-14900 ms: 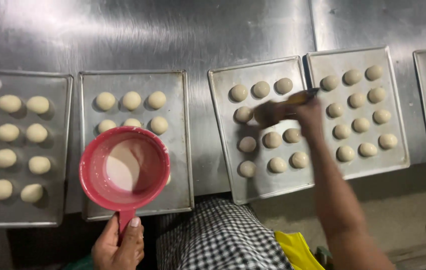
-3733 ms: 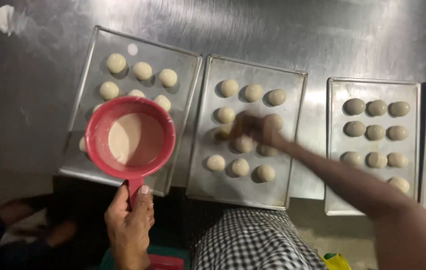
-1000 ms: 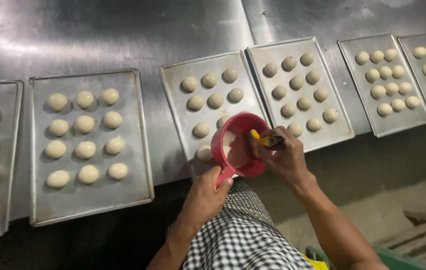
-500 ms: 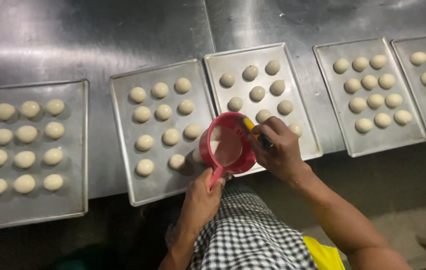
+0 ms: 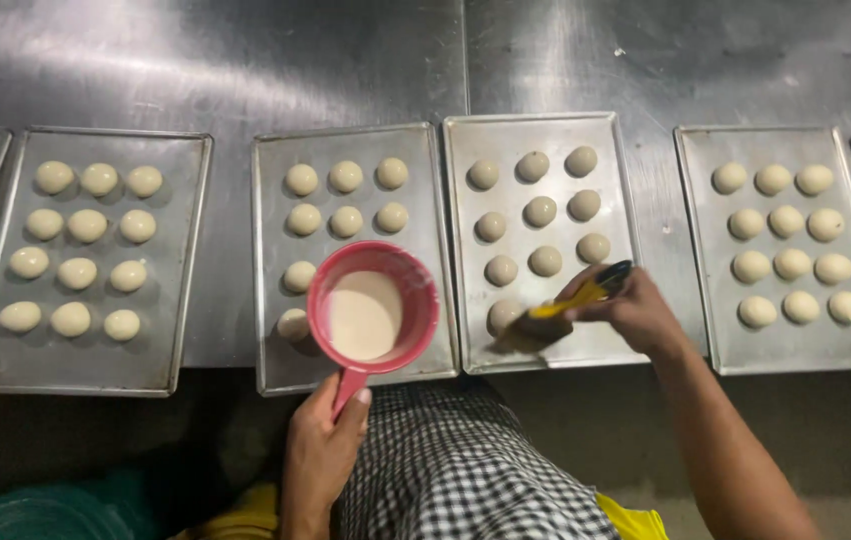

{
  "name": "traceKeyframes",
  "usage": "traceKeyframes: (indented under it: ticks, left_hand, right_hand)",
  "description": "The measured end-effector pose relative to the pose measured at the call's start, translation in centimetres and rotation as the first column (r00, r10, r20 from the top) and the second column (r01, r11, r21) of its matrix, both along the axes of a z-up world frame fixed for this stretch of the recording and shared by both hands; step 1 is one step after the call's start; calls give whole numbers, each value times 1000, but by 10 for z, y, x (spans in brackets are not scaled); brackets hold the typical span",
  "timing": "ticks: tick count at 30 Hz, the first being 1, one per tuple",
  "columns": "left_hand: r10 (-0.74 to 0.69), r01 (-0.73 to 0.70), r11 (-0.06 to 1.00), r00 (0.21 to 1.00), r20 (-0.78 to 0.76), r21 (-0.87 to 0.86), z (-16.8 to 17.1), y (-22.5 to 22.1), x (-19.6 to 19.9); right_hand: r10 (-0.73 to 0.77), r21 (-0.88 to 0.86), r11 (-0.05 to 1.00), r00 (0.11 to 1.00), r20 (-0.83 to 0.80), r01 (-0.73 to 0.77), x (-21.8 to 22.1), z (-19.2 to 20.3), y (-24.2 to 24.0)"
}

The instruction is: Apply egg wash or glaze to unbaked buns on baking sheets using a brush.

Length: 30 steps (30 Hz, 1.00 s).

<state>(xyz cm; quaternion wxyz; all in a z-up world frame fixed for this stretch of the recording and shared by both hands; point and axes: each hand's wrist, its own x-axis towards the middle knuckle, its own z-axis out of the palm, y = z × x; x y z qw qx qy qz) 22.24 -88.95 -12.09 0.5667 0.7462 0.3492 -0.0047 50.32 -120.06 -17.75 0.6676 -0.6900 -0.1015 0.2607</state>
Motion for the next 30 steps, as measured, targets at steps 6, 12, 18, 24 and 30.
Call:
traceKeyframes:
  ticks: [6,12,18,24,30]
  left_hand:
    - [270,-270,918,962,-40,-289,-22,28,-23]
    - [139,-166,932,985,-106,-321,-52,75,-18]
    - [-101,96,962,995,-8,-255,-128,116,-9]
    - [-10,-36,891,995,-99,-453,-62,62,39]
    - [42,-27,900,999,25,-435,-90,0,52]
  right_hand:
    - [212,-246,947,977,4,-204,67,-27,52]
    - [-276,-23,957,931,239,289,137,13,99]
    - [-528,394,808,836,151,439,90,35,42]
    - [-515,142,856,846,138,498,52,38,-146]
    - [-351,-280,890,932,88,361,59,2,-284]
